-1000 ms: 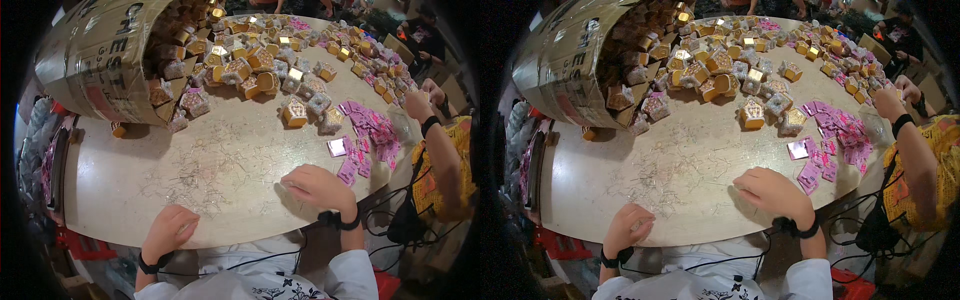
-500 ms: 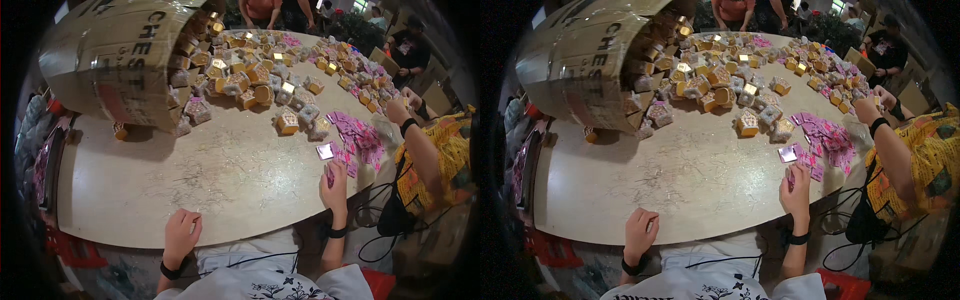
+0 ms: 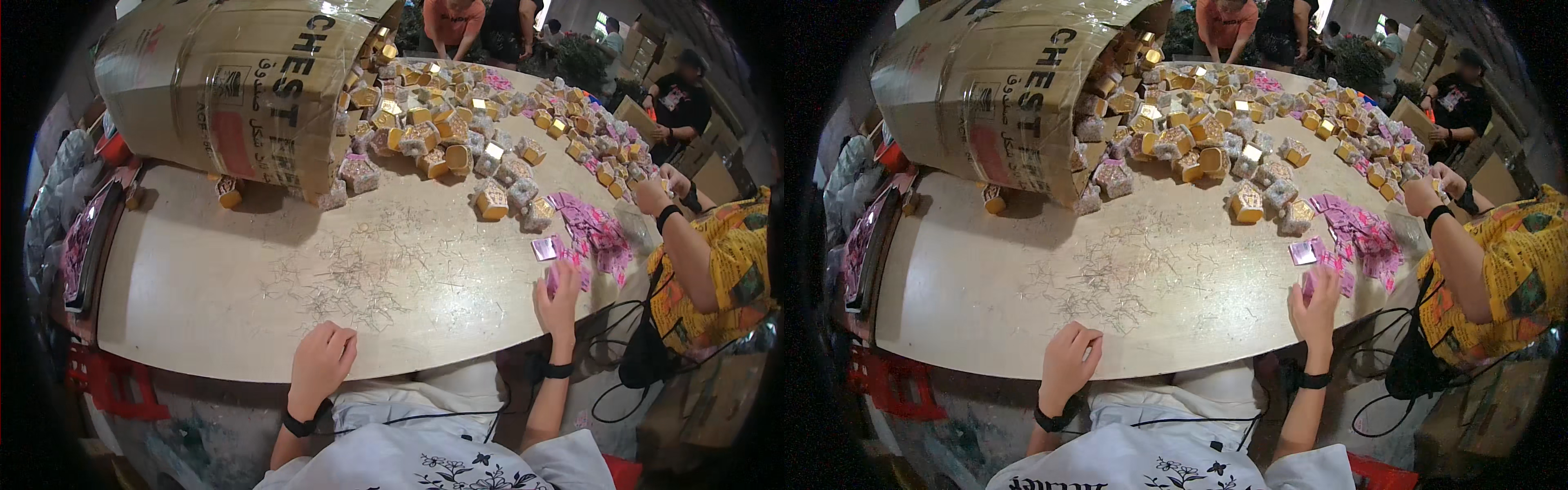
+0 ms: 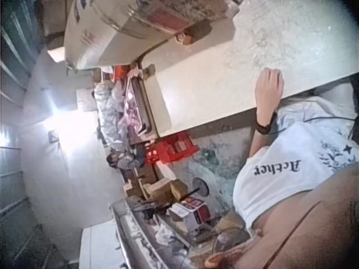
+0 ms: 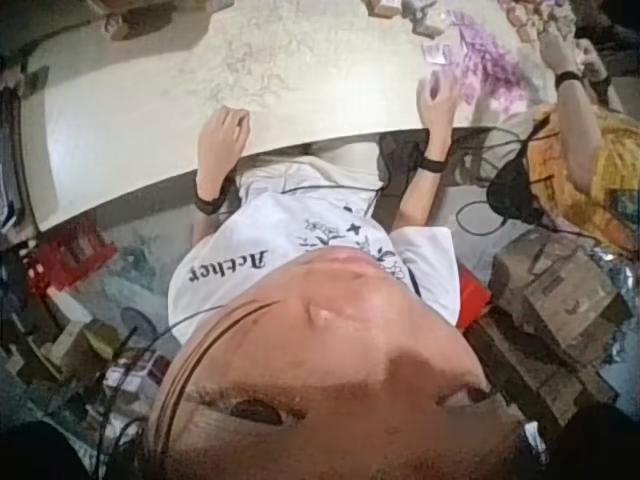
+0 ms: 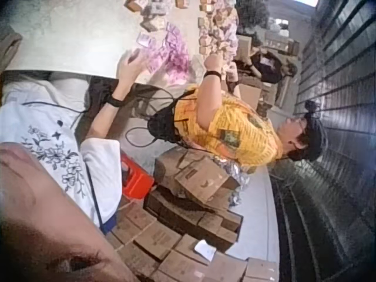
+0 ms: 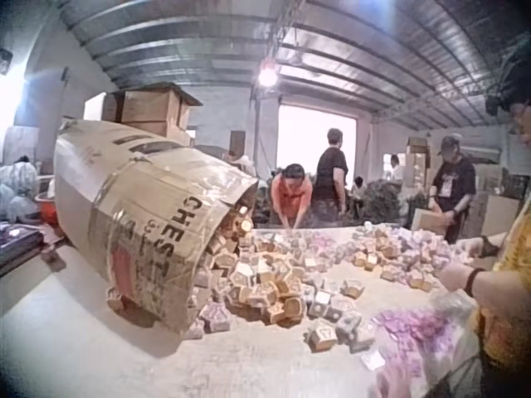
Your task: Packaging small decorative cubes into pink plastic packets.
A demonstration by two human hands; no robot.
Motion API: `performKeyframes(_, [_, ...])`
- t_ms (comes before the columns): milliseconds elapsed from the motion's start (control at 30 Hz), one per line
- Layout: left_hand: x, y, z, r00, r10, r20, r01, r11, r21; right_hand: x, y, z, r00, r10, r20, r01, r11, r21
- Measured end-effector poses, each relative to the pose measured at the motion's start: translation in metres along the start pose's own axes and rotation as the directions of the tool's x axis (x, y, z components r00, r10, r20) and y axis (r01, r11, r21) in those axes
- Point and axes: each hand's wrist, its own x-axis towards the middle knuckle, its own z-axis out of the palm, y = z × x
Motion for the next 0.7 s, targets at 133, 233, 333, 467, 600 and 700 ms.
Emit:
performKeyframes(133, [0.002,-0.003,0.004,1.0,-0.022,0.019,0.022,1.0,-0.004,0.009,-0.001,-0.006,0.937,0.341,-0.083,-0.346,0.862,-0.371])
performKeyframes(233, [0.0,-0.001,-0.001,0.998,-0.036,0.043,0.037,0.999,-0.021,0.034,0.019,-0.005,0.942,0.332,-0.045,-0.323,0.868,-0.378])
performKeyframes(333, [0.004,-0.004,0.004,0.998,-0.028,0.048,0.031,0.997,-0.065,0.054,0.04,-0.005,0.948,0.319,0.009,-0.286,0.862,-0.418])
performKeyframes(467, [0.003,-0.003,0.006,0.999,-0.027,0.04,0.029,0.999,-0.043,0.05,0.052,-0.002,0.983,0.181,0.019,-0.165,0.933,-0.318])
performKeyframes(600, [0.001,-0.003,0.006,1.0,-0.006,0.022,0.006,1.0,-0.004,0.047,0.052,-0.005,0.987,0.162,-0.006,-0.154,0.928,-0.339])
performKeyframes(700, [-0.002,-0.004,0.006,0.999,-0.028,0.021,0.029,1.0,-0.012,0.046,0.05,-0.004,0.985,0.172,-0.027,-0.171,0.929,-0.329])
